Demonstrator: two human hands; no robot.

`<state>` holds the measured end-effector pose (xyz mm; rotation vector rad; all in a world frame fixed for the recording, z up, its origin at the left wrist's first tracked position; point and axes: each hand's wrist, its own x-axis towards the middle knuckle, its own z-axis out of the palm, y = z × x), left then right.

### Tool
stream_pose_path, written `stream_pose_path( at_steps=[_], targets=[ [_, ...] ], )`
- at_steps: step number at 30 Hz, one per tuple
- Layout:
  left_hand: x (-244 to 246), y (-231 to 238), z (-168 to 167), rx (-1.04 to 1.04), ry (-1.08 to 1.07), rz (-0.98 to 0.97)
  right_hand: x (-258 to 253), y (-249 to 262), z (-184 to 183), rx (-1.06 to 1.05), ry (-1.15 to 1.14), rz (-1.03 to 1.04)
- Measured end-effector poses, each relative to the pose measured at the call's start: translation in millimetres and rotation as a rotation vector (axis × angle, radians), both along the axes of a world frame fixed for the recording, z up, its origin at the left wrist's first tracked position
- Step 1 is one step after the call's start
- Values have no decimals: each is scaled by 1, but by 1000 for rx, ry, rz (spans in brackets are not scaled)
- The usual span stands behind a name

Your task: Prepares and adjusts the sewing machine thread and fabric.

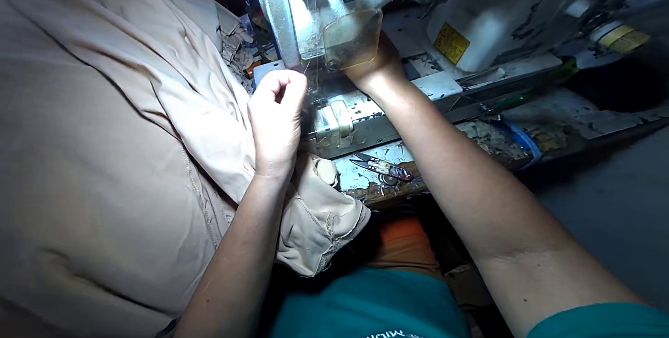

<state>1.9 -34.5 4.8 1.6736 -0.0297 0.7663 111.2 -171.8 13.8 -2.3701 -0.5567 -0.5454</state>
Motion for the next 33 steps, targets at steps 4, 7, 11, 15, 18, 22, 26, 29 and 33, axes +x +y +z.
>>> stream_pose_path(
  at_steps=[4, 7, 11, 15, 18, 22, 26, 29, 33],
  targets=[
    [-8, 3, 6, -173, 17, -187, 0, 0, 0, 2, 1, 11],
    [-16, 6, 9, -175, 62, -224, -1, 0, 2, -13, 19, 5],
    [-14, 8, 7, 62, 4, -94, 1, 0, 3, -61, 62, -3],
    [-3, -7, 5, 79, 22, 59, -1, 0, 1, 5, 30, 7],
    [3, -14, 3, 50, 32, 110, -2, 0, 4, -18, 65, -6],
    [2, -13, 0, 119, 78, 95, -1, -1, 2, -22, 57, 2],
    [-12, 1, -3, 26, -17, -151, -2, -1, 5, -20, 67, -4],
    [-21, 9, 3, -49, 60, -283, 0, 0, 7, -46, 122, -5],
    [-24, 23, 9, 240, 230, -187, 1, 0, 7, -54, 121, 6]
  ],
)
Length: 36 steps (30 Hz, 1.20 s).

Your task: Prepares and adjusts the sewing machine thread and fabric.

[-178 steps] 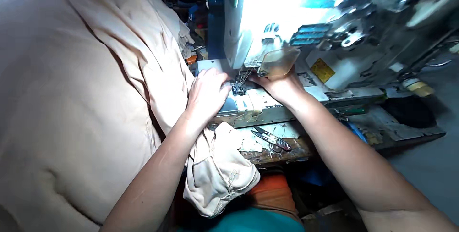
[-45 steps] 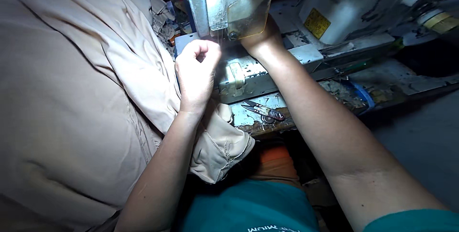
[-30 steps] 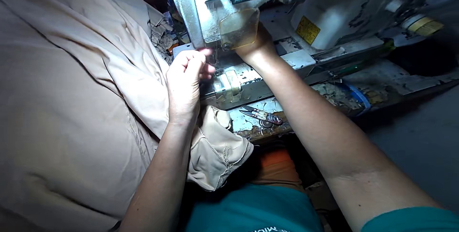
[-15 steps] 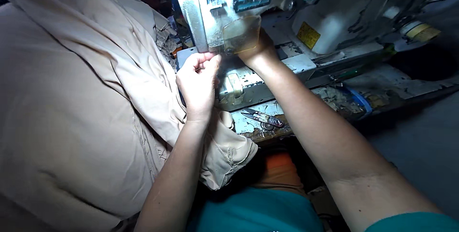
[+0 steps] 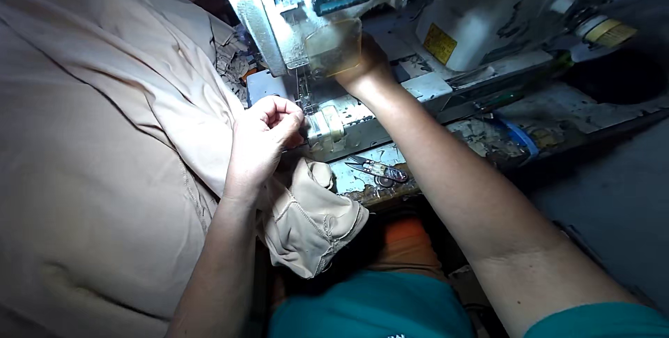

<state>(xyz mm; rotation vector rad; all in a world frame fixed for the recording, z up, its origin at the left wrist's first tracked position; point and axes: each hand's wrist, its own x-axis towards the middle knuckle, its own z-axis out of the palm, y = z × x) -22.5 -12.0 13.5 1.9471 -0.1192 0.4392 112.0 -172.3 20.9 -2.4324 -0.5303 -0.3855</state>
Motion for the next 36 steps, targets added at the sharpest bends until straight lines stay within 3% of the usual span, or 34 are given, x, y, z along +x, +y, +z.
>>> stream_pose_path(
  at_steps=[4, 9, 13, 15, 28, 36],
  targets=[
    [9, 7, -3, 209, -26, 136, 1, 1, -5, 29, -64, 7],
    [26, -2, -2, 84, -36, 64, -2, -1, -5, 63, -87, 19],
    [28, 8, 13, 447, 179, 134, 0, 0, -8, 56, -88, 21],
    [29, 13, 22, 510, 253, 140, 0, 0, -5, 33, -58, 9],
    [15, 34, 5, 200, -30, 96, 3, 0, -8, 53, -77, 6],
    [18, 27, 2, -63, -36, 20, 6, 2, -12, 7, -81, -49]
  ],
)
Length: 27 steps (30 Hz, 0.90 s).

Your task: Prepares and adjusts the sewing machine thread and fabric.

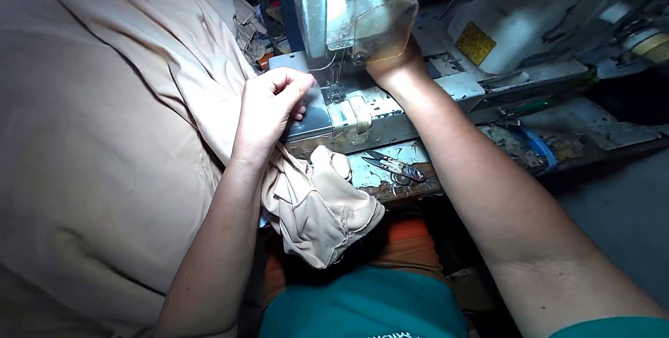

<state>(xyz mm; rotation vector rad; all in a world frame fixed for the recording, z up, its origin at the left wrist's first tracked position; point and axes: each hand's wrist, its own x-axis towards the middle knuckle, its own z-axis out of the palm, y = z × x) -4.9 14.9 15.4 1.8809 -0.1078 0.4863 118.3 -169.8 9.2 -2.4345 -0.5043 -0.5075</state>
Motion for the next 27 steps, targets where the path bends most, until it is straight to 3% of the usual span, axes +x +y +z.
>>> stream_pose_path(
  at_steps=[7, 10, 12, 16, 21, 27],
  targets=[
    [-2, 0, -4, 63, -59, -70, 11, -2, -7, 79, -62, 49],
    [-7, -2, 1, 114, -93, -14, -21, -24, 0, 114, -16, 40],
    [-12, -3, 2, 161, -158, 13, -56, -39, -8, 127, -111, 28],
    [-15, -7, 3, 206, -244, -7, -103, -31, -33, 341, -369, 313],
    [-14, -17, 12, 222, -285, -120, -98, 7, -31, 431, -204, 450],
    [-7, -8, 19, 247, -257, -215, -89, -3, -29, 683, -84, 531]
  ],
)
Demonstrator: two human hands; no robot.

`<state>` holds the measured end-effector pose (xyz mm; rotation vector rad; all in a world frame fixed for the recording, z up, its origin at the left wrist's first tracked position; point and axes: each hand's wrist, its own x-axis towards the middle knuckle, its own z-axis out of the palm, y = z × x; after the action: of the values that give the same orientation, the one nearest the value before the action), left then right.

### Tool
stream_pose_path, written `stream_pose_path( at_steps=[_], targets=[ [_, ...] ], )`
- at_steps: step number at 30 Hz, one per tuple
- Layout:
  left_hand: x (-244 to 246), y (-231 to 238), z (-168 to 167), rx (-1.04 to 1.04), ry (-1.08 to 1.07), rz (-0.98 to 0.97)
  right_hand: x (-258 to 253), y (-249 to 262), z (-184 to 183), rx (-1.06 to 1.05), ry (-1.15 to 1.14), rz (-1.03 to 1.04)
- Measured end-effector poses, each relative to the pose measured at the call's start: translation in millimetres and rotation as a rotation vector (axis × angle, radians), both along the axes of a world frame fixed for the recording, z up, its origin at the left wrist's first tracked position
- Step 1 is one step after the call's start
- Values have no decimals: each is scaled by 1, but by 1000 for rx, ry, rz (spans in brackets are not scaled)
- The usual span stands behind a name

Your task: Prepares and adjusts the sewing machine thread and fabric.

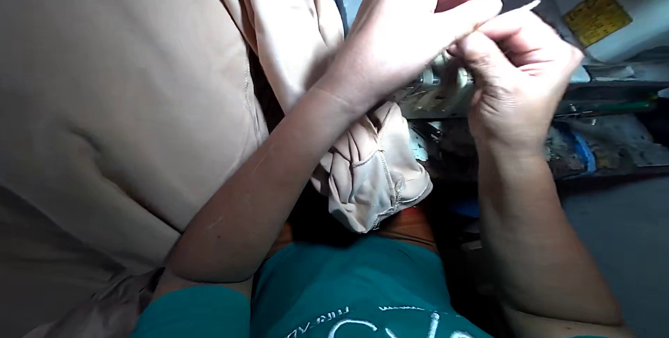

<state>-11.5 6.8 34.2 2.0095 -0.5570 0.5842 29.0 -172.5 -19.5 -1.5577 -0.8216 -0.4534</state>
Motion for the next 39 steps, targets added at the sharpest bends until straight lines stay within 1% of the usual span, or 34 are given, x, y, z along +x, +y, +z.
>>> stream_pose_path(
  at_steps=[2, 4, 6, 9, 13, 20, 25, 31, 34, 36, 38, 39],
  targets=[
    [5, 7, -2, 33, 27, 88, 2, -6, -1, 42, 38, -3],
    [14, 11, -8, 141, 60, 205, 2, -8, -4, 83, 53, 9],
    [21, 11, -10, 254, 147, 235, 1, -7, -5, 105, 50, 12],
    [28, 4, -8, 346, 232, 219, 0, -6, -6, 135, 45, 5],
    [31, 0, -5, 362, 289, 213, 0, -6, -7, 152, 37, 4],
    [33, -2, -7, 392, 293, 233, 0, -5, -7, 150, 40, 9],
    [35, -8, -5, 427, 308, 294, -1, -4, -6, 161, 51, -15],
    [34, -13, -10, 512, 220, 322, -1, -6, -4, 197, 88, 41],
    [31, -12, -9, 470, 239, 367, -1, -8, -3, 181, 91, 54],
    [30, -10, -11, 357, 201, 377, 0, -10, -3, 153, 72, 71],
    [31, -5, -11, 104, 220, 316, 3, -10, -4, 134, 62, 75],
    [30, -4, -8, -104, 294, 246, 3, -10, -4, 140, 73, 75]
  ],
)
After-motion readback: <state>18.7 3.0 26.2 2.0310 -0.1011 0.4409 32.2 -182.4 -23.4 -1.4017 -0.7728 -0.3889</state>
